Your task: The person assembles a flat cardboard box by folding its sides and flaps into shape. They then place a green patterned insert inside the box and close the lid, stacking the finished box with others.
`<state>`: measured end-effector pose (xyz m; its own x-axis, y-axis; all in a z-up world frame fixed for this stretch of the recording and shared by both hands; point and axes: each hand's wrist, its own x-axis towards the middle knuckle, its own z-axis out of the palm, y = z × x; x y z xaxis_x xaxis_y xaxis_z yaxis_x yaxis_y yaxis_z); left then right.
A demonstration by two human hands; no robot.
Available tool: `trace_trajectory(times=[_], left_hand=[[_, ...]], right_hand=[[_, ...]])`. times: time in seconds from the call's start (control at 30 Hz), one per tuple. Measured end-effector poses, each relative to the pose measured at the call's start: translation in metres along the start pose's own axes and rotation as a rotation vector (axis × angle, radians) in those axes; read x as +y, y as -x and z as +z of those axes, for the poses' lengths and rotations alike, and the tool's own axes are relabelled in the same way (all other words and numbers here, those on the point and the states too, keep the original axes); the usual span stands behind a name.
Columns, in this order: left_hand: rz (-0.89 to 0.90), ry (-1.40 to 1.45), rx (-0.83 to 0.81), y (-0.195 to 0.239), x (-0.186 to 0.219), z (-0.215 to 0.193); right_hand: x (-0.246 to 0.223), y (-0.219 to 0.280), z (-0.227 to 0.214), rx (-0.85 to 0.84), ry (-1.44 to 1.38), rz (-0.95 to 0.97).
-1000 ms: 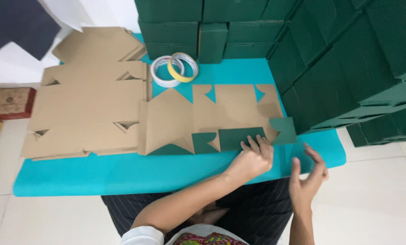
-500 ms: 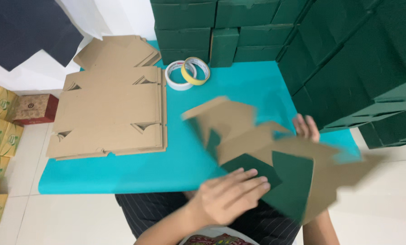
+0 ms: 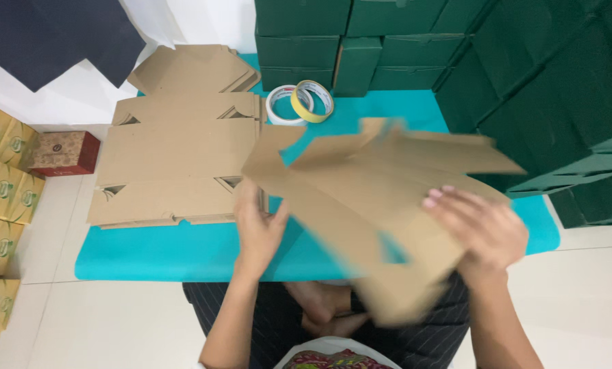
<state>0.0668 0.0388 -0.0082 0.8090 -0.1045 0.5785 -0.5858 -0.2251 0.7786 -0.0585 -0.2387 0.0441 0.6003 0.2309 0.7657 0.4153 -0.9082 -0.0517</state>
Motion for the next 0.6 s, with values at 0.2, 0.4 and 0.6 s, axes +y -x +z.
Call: trace_trajectory(times=[0.2,0.4,0.6], left_hand=[[-0.022,-0.364,0.176,0.031,-0.01,-0.03],[0.317,-0.63,-0.203,0.054,-0.021,-0.04],[0.389,-0.772,-0.394,0.064,-0.058,-0.037]], right_hand=[[-0.056,-0.019,0.053,0.064,0.406,-0.267],[-0.04,0.024,0.098,-0.176,0.442,-0.222],[-0.033,0.021,0.098,-0.462,0.157,-0.063]])
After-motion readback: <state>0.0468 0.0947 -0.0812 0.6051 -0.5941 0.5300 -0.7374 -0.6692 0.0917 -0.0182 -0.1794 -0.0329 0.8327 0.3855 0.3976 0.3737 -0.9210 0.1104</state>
